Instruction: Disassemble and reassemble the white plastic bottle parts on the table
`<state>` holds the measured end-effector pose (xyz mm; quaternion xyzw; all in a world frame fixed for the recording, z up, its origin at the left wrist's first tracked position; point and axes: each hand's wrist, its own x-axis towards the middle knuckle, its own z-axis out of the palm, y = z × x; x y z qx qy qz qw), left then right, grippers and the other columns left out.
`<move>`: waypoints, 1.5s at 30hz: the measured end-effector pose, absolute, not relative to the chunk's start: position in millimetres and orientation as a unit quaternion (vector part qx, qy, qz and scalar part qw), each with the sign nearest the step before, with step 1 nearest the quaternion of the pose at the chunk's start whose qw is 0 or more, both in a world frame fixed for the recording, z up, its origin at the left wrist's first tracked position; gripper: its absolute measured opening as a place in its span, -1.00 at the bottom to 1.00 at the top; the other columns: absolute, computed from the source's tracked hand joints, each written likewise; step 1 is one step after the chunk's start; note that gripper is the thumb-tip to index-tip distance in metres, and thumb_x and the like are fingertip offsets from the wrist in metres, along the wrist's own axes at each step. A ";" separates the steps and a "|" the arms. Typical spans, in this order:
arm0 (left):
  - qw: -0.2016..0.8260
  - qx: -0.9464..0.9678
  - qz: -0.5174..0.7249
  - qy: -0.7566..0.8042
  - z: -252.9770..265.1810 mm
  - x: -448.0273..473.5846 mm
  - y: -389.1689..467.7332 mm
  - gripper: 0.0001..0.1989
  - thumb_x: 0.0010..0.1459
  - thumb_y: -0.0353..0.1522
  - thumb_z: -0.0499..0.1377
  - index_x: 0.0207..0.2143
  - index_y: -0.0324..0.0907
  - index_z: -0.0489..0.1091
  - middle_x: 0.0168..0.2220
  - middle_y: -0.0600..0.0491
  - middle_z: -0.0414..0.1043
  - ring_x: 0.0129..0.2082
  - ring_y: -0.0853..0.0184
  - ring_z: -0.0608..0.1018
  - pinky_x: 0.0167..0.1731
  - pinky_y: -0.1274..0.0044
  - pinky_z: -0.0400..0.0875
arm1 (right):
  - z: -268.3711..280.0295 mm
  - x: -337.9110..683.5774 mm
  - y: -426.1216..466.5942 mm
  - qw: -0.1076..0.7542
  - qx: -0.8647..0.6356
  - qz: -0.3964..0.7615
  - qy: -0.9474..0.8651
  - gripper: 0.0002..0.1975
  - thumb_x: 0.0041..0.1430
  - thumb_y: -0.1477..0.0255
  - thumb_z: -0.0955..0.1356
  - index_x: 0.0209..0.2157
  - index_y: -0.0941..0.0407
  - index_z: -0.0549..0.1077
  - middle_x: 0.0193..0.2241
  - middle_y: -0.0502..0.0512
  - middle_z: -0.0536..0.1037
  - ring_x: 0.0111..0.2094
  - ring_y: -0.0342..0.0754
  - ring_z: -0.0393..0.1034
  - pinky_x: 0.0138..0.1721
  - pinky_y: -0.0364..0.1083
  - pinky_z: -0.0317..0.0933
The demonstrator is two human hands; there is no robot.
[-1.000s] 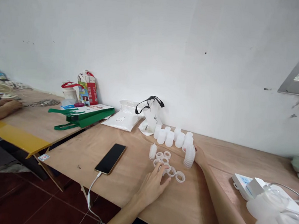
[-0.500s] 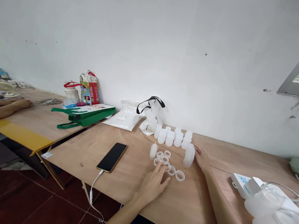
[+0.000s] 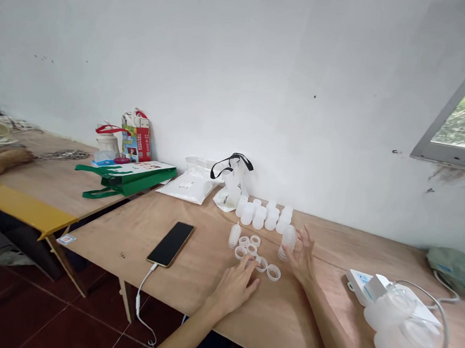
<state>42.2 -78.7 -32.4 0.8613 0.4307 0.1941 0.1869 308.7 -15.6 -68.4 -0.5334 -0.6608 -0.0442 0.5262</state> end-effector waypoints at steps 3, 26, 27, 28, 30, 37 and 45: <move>0.180 0.867 0.181 0.429 -31.9 42.0 -78.1 -0.68 0.38 -0.33 0.09 0.15 -0.04 0.30 0.29 -0.03 0.23 -0.07 0.12 0.61 -0.07 0.38 0.50 | -69.6 302.0 -10.8 0.498 -0.522 -0.075 -0.688 -0.46 0.34 0.23 0.32 0.29 0.00 0.20 0.42 0.26 0.01 0.39 0.20 0.05 0.26 0.28 0.15; 0.206 0.842 0.253 0.430 -37.3 42.0 -70.7 -0.68 0.35 -0.38 0.11 0.13 -0.03 0.28 0.27 -0.01 0.21 -0.19 0.29 0.60 -0.16 0.48 0.50 | -64.4 306.8 -19.1 0.487 -0.538 -0.129 -0.676 -0.54 0.38 0.21 0.27 0.28 -0.11 0.29 0.29 0.22 0.20 0.16 0.21 0.34 0.07 0.24 0.36; 0.200 0.837 0.252 0.442 -36.0 42.1 -70.6 -0.69 0.34 -0.38 0.12 0.12 -0.04 0.29 0.26 -0.01 0.22 -0.20 0.29 0.60 -0.18 0.49 0.49 | -63.1 306.7 -19.8 0.490 -0.536 -0.134 -0.675 -0.52 0.39 0.22 0.26 0.30 -0.11 0.24 0.31 0.23 0.17 0.19 0.20 0.32 0.10 0.25 0.33; 0.191 0.831 0.247 0.460 -34.3 42.1 -70.7 -0.70 0.34 -0.38 0.14 0.11 -0.04 0.30 0.24 -0.01 0.24 -0.20 0.28 0.61 -0.20 0.50 0.49 | -61.7 306.9 -20.3 0.494 -0.534 -0.139 -0.672 -0.50 0.40 0.22 0.25 0.32 -0.10 0.19 0.33 0.23 0.15 0.21 0.20 0.28 0.14 0.27 0.29; 0.164 0.814 0.228 0.508 -30.3 41.9 -71.7 -0.70 0.33 -0.34 0.17 0.09 -0.05 0.31 0.18 -0.02 0.31 -0.20 0.23 0.62 -0.24 0.49 0.47 | -59.0 308.0 -22.0 0.507 -0.533 -0.151 -0.661 -0.43 0.41 0.21 0.23 0.38 -0.07 0.04 0.35 0.26 0.11 0.28 0.21 0.18 0.21 0.32 0.20; 0.117 0.845 0.125 0.507 -24.0 43.0 -70.7 -0.51 0.42 -0.29 0.05 0.34 -0.09 0.08 0.08 -0.08 0.50 0.02 0.02 0.58 -0.09 0.36 0.47 | -56.0 302.3 -57.8 0.488 -0.557 -0.169 -0.651 -0.65 0.43 0.26 0.21 0.15 0.07 0.30 0.05 0.29 0.44 0.04 0.16 0.38 -0.02 0.15 0.31; 0.109 0.881 0.067 0.455 -26.4 65.3 -40.4 -0.50 0.43 -0.41 -0.07 0.38 -0.21 0.01 0.03 -0.21 0.53 0.00 -0.04 0.58 -0.07 0.26 0.47 | -71.6 273.0 -89.7 0.301 -0.480 -0.085 -0.820 -0.69 0.40 0.34 0.23 -0.48 0.02 0.35 -0.48 -0.04 0.51 -0.44 -0.06 0.44 -0.37 -0.10 0.26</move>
